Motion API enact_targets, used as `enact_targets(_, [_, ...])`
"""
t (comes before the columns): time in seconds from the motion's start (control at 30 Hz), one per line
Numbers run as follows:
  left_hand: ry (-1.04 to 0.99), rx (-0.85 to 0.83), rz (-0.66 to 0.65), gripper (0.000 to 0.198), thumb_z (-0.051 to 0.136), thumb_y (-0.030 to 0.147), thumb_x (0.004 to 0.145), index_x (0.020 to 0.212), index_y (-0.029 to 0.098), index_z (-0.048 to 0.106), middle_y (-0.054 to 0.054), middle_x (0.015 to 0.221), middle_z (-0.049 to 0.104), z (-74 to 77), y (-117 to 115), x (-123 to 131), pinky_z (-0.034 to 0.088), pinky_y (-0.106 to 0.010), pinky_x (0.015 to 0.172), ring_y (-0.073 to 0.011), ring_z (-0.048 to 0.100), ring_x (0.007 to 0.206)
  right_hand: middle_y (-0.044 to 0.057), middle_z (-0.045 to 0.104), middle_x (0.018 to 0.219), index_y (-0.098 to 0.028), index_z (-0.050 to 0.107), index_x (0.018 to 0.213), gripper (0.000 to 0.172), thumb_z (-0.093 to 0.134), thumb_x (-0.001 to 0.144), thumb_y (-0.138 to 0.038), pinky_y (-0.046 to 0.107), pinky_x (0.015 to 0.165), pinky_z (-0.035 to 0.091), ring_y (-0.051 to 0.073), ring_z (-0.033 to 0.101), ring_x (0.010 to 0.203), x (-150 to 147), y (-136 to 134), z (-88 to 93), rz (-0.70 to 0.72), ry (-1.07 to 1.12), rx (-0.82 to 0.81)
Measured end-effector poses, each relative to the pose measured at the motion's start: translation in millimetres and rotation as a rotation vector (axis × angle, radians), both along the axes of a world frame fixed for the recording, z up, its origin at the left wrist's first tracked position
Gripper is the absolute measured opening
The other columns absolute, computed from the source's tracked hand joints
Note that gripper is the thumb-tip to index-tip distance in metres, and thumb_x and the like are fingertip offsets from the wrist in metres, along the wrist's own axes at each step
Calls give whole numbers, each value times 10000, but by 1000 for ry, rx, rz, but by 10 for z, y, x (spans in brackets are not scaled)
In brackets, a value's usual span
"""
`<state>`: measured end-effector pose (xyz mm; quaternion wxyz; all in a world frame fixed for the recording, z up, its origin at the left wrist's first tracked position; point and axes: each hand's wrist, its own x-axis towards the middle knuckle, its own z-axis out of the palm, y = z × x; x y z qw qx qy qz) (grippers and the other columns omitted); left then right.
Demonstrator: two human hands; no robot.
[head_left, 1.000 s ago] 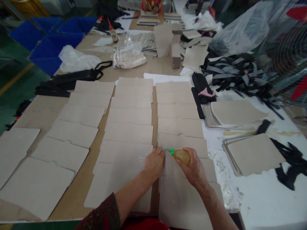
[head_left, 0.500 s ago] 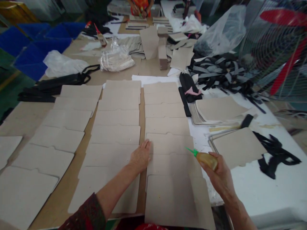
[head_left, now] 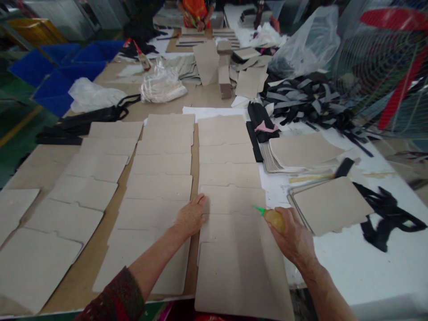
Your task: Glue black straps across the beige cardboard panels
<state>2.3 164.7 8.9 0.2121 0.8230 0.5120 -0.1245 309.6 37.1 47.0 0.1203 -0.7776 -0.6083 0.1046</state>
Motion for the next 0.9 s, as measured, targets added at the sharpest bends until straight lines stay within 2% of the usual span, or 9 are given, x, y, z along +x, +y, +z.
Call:
enact_targets(0.17, [-8,-2,2,723,601,140,757,1435,183,352,-116,1577,340,-4,14,-11,345,-352,1174,-230,371,1431,32,621,1069,-274,507,1149,280,562,898,-386,313,601,477,198,650,781,63,10,65,42,27,-13])
enact_targets(0.47, [-32,-8,11,744,590,126,740,1440,196,348,-106,1581,328,-35,18,-31,348,-346,1171,-232,375,1431,42,626,1099,-260,500,1182,311,524,914,-417,297,578,469,190,669,756,-31,28,19,62,58,-19])
enact_targets(0.57, [-36,-12,11,758,596,134,742,1449,189,331,-109,1586,321,-58,18,-34,335,-339,1180,-226,353,1443,41,627,1123,-269,509,1184,334,518,910,-460,304,573,462,190,660,741,-51,30,-27,13,65,-12])
enact_targets(0.67, [-32,-18,11,779,620,148,731,1452,182,329,-109,1587,323,-78,10,-37,339,-335,1182,-229,362,1438,52,618,1143,-265,503,1197,409,524,889,-533,334,646,494,220,658,845,-79,51,-102,-113,149,83])
enact_targets(0.73, [-27,-17,11,775,636,160,733,1448,199,340,-100,1589,322,-80,0,-38,362,-338,1170,-234,391,1420,60,615,1121,-250,498,1207,483,559,854,-574,356,723,515,238,643,933,-120,117,-147,-202,275,172])
enact_targets(0.8, [-27,-11,0,745,654,177,746,1432,218,367,-92,1586,330,-68,-4,-36,384,-334,1155,-234,411,1407,56,616,1088,-245,499,1211,526,597,823,-586,366,769,521,237,631,959,-188,242,-174,-233,393,207])
enact_targets(0.9, [-26,12,-13,572,608,184,824,1372,209,447,-102,1521,426,-34,31,-17,440,-325,1101,-225,474,1354,50,609,1090,-245,503,1205,508,620,812,-545,374,795,518,233,624,959,-333,524,-174,-155,450,203])
